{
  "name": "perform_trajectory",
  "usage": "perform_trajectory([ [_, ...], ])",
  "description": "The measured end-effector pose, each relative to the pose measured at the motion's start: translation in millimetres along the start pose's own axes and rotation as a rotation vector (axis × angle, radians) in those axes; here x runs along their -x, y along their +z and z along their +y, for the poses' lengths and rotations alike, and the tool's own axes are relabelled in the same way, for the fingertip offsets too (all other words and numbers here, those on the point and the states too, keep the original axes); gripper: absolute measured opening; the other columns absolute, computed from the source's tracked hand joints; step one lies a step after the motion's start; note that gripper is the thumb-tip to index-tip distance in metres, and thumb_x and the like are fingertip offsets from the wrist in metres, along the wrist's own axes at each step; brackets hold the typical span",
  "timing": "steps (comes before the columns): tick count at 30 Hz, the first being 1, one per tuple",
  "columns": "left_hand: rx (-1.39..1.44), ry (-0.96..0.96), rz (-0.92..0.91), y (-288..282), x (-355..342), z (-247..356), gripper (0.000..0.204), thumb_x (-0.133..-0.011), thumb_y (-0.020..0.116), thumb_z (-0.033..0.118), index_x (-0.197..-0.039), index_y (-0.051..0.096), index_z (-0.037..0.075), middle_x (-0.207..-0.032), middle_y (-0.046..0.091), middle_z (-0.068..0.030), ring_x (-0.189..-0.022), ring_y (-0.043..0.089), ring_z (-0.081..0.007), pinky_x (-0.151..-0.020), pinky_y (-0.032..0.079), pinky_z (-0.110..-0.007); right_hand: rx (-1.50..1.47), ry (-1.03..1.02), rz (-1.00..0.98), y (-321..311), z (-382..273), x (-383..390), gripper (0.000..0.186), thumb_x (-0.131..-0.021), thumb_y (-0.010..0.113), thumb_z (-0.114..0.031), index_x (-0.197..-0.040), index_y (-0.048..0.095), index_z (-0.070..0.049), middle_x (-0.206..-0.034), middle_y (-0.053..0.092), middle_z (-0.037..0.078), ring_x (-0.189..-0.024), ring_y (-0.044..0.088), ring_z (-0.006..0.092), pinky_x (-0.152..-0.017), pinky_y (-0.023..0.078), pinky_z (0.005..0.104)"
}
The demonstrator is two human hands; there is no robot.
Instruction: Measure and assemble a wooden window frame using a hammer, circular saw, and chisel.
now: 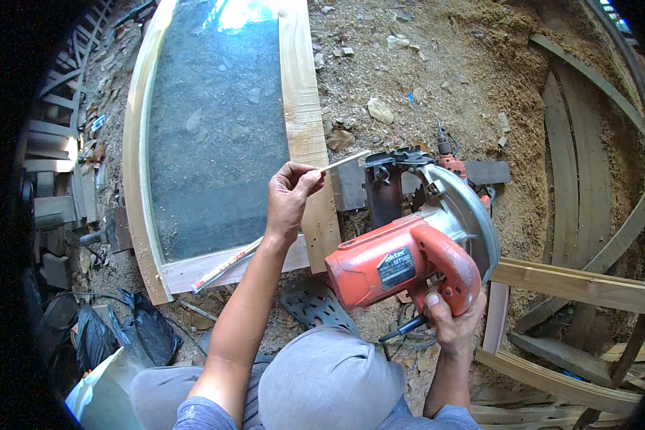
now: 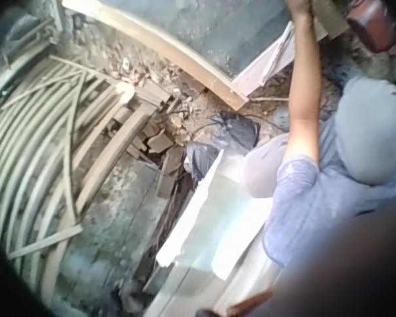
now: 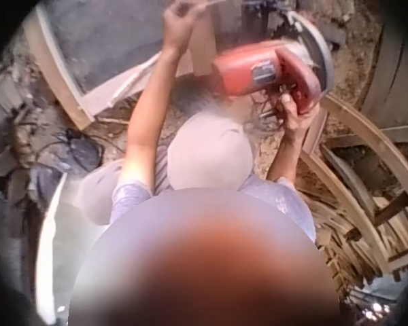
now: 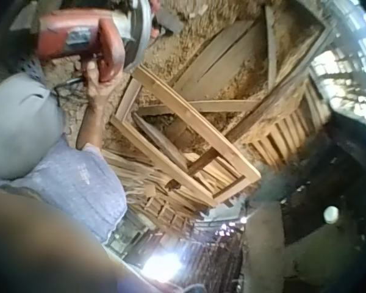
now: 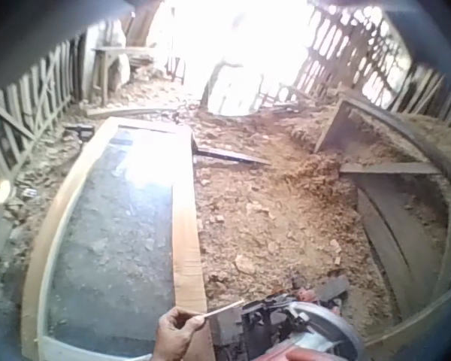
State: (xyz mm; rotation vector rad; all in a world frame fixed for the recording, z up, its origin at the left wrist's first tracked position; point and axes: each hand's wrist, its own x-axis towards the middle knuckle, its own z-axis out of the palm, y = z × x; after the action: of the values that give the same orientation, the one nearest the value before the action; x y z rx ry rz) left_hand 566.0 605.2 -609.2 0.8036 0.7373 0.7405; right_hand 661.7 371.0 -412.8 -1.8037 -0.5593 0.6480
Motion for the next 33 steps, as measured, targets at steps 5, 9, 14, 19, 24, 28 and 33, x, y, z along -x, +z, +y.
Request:
perform_trajectory([
  [5, 0.018, 0.014, 0.02, -4, 9, 13, 0.01, -0.093, 0.072, 0.01, -0.096, 0.067, 0.002, -0.093, 0.071, -0.0045, -0.084, 0.068, -0.0096, -0.085, 0.058, -0.028, -0.005, -0.04, -0.07, -14, 1, -9, 0.057, -0.083, 0.069, -0.011, -0.135, 0.056, 0.008, -0.12, 0.069, 0.014, -0.091, 0.067, 0.0112, -0.079, 0.055, 0.0252],
  [9, 0.019, 0.025, 0.004, -1, 16, 25, 0.011, -0.092, 0.074, 0.01, -0.097, 0.067, 0.003, -0.094, 0.07, -0.0038, -0.085, 0.068, -0.0092, -0.085, 0.059, -0.027, 0.001, -0.066, -0.151, -32, 11, -10, 0.055, -0.084, 0.067, -0.002, -0.137, 0.054, 0.008, -0.129, 0.066, 0.017, -0.112, 0.067, 0.0199, -0.098, 0.053, 0.0331],
  [14, 0.0, -0.008, 0.002, 7, 20, 28, 0.017, -0.094, 0.07, 0.01, -0.109, 0.068, 0.002, -0.098, 0.07, -0.0035, -0.087, 0.068, -0.0101, -0.086, 0.059, -0.027, 0.073, -0.016, -0.158, -51, 17, 4, 0.053, -0.084, 0.068, -0.006, -0.134, 0.057, 0.007, -0.125, 0.068, 0.017, -0.107, 0.067, 0.0181, -0.095, 0.052, 0.0324],
  [19, -0.179, -0.045, -0.08, 21, 23, 23, 0.026, -0.101, 0.064, 0.015, -0.122, 0.069, 0.0, -0.099, 0.069, 0.0009, -0.088, 0.06, -0.0065, -0.085, 0.051, -0.024, 0.048, 0.049, -0.117, -67, 23, 20, 0.053, -0.083, 0.067, -0.005, -0.134, 0.057, 0.006, -0.126, 0.068, 0.015, -0.115, 0.066, 0.022, -0.103, 0.05, 0.0358],
  [24, -0.122, -0.093, -0.149, 22, 26, 16, 0.025, -0.103, 0.063, 0.019, -0.12, 0.07, 0.001, -0.096, 0.068, 0.0002, -0.088, 0.063, -0.0077, -0.087, 0.053, -0.025, 0.122, 0.134, -0.101, -91, 24, 36, 0.051, -0.082, 0.065, -0.004, -0.132, 0.059, 0.006, -0.124, 0.069, 0.014, -0.115, 0.066, 0.0206, -0.101, 0.051, 0.0354],
  [28, -0.065, -0.118, -0.189, 23, 24, 14, 0.024, -0.104, 0.062, 0.021, -0.117, 0.07, 0.003, -0.093, 0.068, -0.001, -0.088, 0.065, -0.0092, -0.087, 0.056, -0.026, 0.162, 0.225, -0.031, -116, 13, 57, 0.05, -0.08, 0.071, 0.002, -0.13, 0.062, 0.004, -0.124, 0.068, 0.013, -0.116, 0.065, 0.0211, -0.103, 0.05, 0.0347],
  [33, -0.075, -0.137, -0.208, 20, 11, 11, 0.024, -0.103, 0.064, 0.022, -0.116, 0.071, 0.003, -0.096, 0.068, -0.0007, -0.089, 0.063, -0.0091, -0.085, 0.052, -0.026, 0.218, 0.462, -0.012, -171, -5, 89, 0.06, -0.103, 0.049, -0.055, -0.14, 0.046, -0.007, -0.092, 0.065, 0.006, -0.058, 0.048, 0.0057, -0.048, 0.038, 0.0228],
])
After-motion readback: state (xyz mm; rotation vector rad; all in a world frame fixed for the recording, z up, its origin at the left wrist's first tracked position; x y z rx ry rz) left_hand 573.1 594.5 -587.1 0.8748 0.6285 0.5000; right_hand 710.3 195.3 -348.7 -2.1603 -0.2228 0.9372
